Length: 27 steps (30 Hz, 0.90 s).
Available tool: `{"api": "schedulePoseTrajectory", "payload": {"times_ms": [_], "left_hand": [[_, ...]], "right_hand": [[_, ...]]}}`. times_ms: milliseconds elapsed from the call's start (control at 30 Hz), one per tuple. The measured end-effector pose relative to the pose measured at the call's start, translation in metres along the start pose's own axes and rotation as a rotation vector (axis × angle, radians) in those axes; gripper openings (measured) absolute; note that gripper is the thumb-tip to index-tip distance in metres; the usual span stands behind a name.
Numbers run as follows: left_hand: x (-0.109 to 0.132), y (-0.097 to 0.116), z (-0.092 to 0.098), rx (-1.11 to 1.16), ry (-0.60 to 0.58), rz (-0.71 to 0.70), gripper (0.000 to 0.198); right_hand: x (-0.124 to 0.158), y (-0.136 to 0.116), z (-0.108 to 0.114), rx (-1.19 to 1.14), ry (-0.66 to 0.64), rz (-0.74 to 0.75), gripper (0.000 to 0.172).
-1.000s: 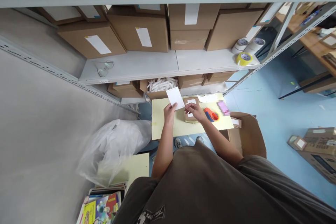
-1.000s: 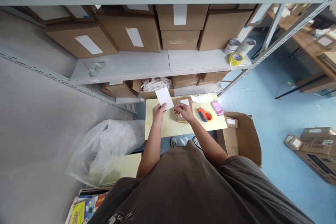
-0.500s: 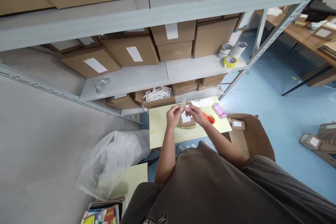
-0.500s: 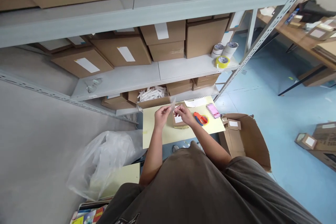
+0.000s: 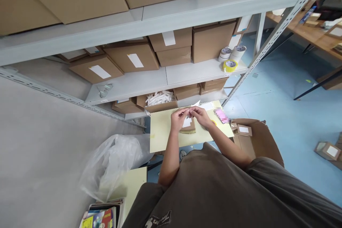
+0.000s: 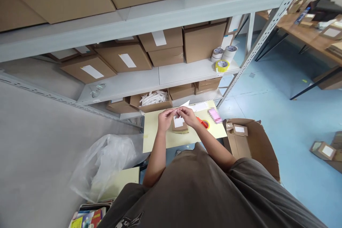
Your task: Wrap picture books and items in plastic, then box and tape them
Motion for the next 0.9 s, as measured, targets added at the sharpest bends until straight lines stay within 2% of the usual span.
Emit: {"api": "schedulePoseTrajectory", "payload": {"times_ms": [167, 333, 567, 767, 900], "left_hand": [[0.001, -0.002, -0.017, -0.042, -0.024, -0.034, 0.03], [0.002, -0.002, -0.025, -0.045, -0.021, -0.073, 0.032], [0.007, -0.007, -0.035, -0.021, -0.038, -0.035, 0.031], [0.008, -0.027, -0.04, 0.07, -0.031, 0.08, 0.039], [0.005, -0.044, -0.036, 0.067, 0.045, 0.12, 0.037]], "right_hand": [[0.003, -0.006, 0.014, -0.017, 0.003, 0.019, 0.049], [0.007, -0.01, 0.022, -0.048, -0.013, 0.036, 0.046], [0.01, -0.009, 0.027, -0.002, -0.004, 0.036, 0.048], [0.018, -0.018, 0.035, 0.139, 0.024, 0.075, 0.045], [0.02, -0.014, 0.039, 0.16, 0.0, 0.066, 0.043]]}}
Point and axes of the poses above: each hand's wrist, its own x-axis away from the middle knuckle, its own z-axis out of the back of the hand, y = z × x, the point moved 10 cm from there along -x, towards the middle knuckle, and after that the axes turned 4 degrees about x, right-handed, at the moved point
